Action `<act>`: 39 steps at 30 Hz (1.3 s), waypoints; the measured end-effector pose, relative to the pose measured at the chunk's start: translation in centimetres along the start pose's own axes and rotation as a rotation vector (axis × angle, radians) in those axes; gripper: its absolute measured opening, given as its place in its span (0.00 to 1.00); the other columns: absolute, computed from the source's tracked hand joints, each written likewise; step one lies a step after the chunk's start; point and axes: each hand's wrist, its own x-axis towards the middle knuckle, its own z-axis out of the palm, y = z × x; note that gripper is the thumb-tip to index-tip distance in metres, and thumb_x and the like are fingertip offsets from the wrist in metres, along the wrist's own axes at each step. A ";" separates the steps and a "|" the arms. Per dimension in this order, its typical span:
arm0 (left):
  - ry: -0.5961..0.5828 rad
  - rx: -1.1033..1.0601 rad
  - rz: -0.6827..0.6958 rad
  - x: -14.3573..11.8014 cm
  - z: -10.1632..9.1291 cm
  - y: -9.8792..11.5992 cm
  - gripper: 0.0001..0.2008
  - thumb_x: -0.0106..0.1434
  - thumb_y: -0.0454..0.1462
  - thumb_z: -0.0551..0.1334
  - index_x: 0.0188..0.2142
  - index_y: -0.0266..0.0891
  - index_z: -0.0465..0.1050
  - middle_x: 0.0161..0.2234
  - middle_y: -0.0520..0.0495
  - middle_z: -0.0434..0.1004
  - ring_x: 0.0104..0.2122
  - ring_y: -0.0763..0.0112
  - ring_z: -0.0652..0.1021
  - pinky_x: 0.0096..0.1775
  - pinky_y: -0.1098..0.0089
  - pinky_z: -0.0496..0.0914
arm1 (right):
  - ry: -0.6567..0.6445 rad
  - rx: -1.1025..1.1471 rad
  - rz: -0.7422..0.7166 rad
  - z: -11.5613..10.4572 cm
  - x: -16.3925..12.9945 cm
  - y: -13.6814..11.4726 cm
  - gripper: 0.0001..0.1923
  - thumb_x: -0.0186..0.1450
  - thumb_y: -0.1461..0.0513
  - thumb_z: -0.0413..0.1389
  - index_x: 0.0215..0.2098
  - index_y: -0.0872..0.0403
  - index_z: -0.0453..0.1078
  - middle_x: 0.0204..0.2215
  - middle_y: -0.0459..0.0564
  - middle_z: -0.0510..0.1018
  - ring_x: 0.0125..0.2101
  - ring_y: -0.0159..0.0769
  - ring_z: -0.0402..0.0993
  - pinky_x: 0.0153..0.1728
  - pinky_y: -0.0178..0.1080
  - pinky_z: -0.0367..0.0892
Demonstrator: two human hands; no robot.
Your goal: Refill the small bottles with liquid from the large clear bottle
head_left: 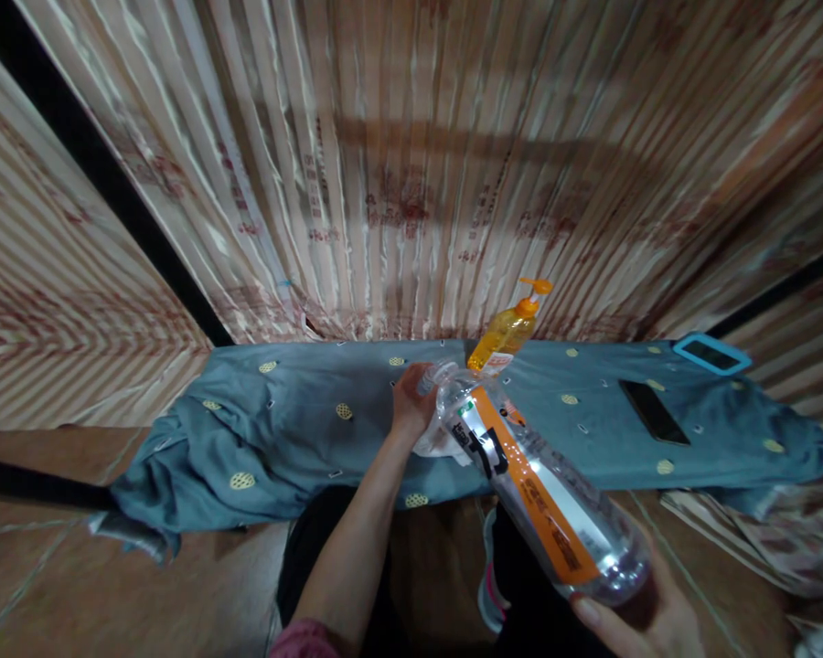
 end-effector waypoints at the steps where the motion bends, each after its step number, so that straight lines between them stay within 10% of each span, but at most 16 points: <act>1: 0.003 -0.011 0.000 0.0 0.0 -0.1 0.05 0.57 0.36 0.63 0.35 0.39 0.75 0.38 0.46 0.80 0.40 0.65 0.79 0.46 0.65 0.73 | -0.016 0.009 0.001 -0.1 0.1 0.2 0.38 0.46 0.46 0.66 0.51 0.50 0.63 0.42 0.50 0.82 0.42 0.44 0.80 0.43 0.36 0.74; 39: -0.031 0.156 0.070 0.5 0.1 0.5 0.08 0.60 0.41 0.64 0.33 0.38 0.76 0.34 0.47 0.79 0.36 0.64 0.78 0.40 0.68 0.71 | -0.116 -0.035 -0.131 -1.4 1.4 2.9 0.37 0.49 0.51 0.68 0.53 0.50 0.63 0.46 0.48 0.81 0.44 0.41 0.79 0.42 0.31 0.74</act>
